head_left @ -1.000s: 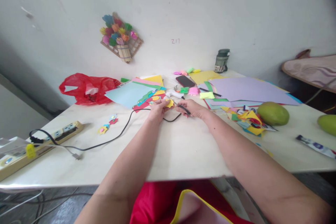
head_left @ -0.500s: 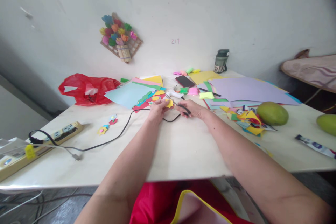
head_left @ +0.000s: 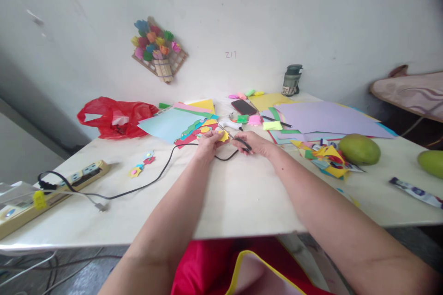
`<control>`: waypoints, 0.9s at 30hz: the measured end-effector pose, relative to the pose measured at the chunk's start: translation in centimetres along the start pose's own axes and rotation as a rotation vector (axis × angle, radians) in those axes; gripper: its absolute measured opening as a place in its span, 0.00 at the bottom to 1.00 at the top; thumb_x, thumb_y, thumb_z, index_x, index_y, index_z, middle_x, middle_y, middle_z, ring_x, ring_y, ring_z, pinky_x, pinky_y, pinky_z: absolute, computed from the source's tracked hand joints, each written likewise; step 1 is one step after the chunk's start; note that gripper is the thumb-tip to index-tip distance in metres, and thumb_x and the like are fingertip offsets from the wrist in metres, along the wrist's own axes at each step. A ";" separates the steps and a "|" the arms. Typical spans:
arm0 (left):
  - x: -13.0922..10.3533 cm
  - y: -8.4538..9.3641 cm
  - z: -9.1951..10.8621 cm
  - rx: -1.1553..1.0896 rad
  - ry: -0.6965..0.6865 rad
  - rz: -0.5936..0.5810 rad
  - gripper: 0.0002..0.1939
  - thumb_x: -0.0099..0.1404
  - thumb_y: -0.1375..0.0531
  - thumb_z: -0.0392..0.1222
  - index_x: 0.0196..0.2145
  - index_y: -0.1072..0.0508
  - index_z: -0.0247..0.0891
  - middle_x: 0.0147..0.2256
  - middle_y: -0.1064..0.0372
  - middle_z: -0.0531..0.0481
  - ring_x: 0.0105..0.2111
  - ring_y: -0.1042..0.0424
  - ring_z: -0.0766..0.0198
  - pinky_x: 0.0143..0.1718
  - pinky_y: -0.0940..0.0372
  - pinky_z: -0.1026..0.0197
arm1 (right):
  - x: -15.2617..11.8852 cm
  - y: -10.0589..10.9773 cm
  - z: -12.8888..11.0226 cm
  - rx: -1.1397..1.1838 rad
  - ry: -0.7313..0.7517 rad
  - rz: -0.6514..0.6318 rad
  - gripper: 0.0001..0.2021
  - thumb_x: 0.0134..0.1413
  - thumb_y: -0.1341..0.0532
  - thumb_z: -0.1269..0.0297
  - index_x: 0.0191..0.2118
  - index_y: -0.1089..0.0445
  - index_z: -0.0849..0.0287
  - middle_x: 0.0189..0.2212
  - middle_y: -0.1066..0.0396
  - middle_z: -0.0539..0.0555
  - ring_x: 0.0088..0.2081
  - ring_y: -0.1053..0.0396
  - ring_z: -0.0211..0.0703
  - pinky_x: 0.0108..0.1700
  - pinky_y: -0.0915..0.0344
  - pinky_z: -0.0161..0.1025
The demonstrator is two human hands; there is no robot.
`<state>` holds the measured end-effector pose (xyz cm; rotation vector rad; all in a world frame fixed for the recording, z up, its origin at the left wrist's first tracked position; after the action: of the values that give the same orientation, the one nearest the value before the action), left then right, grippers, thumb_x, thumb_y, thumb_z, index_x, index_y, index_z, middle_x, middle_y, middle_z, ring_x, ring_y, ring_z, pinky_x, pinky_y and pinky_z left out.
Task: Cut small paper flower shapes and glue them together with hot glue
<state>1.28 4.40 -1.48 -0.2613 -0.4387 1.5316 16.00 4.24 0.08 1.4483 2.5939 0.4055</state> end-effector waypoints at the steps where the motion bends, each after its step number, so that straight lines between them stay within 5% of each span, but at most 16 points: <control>1: 0.0 0.0 0.0 0.003 0.001 0.000 0.17 0.39 0.29 0.41 0.21 0.35 0.34 0.24 0.29 0.51 0.26 0.28 0.65 0.34 0.31 0.59 | 0.0 0.0 0.0 0.003 0.003 0.003 0.11 0.43 0.39 0.60 0.23 0.39 0.60 0.13 0.38 0.46 0.12 0.42 0.30 0.11 0.54 0.28; 21: -0.1 -0.2 0.0 0.021 0.009 -0.054 0.16 0.41 0.30 0.42 0.24 0.32 0.33 0.24 0.30 0.51 0.27 0.28 0.65 0.35 0.31 0.58 | -0.9 0.3 -1.1 0.021 0.024 0.022 0.13 0.38 0.33 0.58 0.24 0.36 0.61 0.12 0.42 0.44 0.13 0.46 0.29 0.14 0.52 0.29; 27: -0.1 -0.4 -0.1 0.074 0.017 -0.082 0.17 0.41 0.30 0.42 0.26 0.31 0.33 0.23 0.31 0.54 0.21 0.31 0.70 0.33 0.31 0.61 | -0.5 1.7 -0.5 0.075 0.054 0.152 0.17 0.33 0.30 0.62 0.31 0.34 0.62 0.16 0.37 0.44 0.16 0.42 0.31 0.18 0.47 0.30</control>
<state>1.71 4.27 -1.42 -0.1958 -0.3745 1.4610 17.53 4.56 1.07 1.6890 2.5754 0.3739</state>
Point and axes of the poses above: each hand's wrist, its own x-axis towards the middle knuckle, its own y-axis out of the back of the hand, z = x × y, the point moved 5 cm from there along x, towards the middle knuckle
